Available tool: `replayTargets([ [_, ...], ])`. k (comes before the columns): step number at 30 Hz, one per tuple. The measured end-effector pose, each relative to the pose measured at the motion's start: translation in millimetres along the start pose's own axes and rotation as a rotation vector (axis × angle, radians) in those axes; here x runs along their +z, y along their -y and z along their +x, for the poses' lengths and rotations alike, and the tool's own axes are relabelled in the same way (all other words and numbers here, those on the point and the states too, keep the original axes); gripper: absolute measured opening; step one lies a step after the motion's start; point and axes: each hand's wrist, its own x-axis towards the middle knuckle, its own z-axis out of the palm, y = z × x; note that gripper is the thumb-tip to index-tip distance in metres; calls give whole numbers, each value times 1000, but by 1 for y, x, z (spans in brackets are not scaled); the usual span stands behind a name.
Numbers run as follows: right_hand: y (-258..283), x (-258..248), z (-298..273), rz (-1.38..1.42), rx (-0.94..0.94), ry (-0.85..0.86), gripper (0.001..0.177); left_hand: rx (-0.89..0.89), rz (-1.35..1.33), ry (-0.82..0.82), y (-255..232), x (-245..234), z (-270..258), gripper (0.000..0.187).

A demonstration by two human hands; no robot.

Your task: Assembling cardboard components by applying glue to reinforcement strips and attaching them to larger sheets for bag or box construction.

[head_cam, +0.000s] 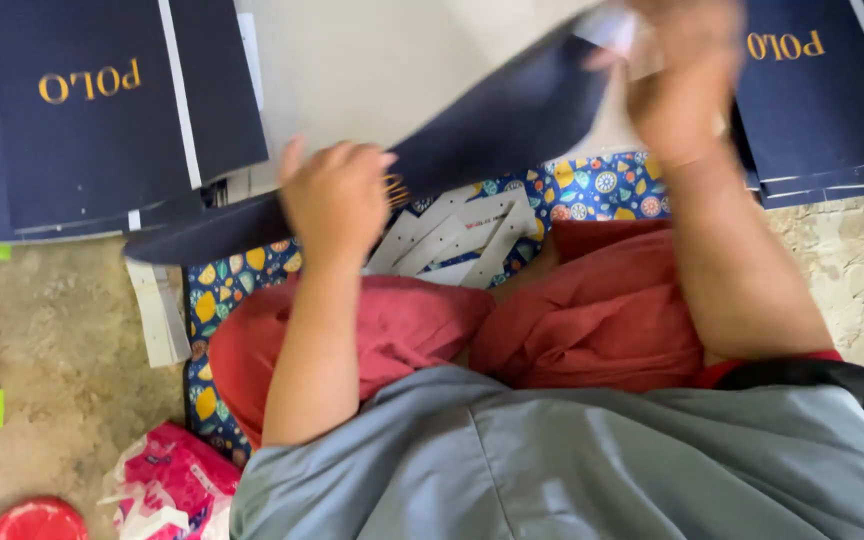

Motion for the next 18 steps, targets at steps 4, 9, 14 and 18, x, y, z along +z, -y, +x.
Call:
replayTargets([
  [4,77,54,-2,-127,-285,297,38,149,-75,-29,-23,45,-12,9],
  [9,70,42,5,36,-230,472,12,146,-92,-53,-27,14,-5,12],
  [14,-7,16,-14,-216,-90,443,23,62,-49,-125,5,4,2,6],
  [18,-40,5,-23,-135,-43,393,9,46,-68,-145,20,6,1,6],
])
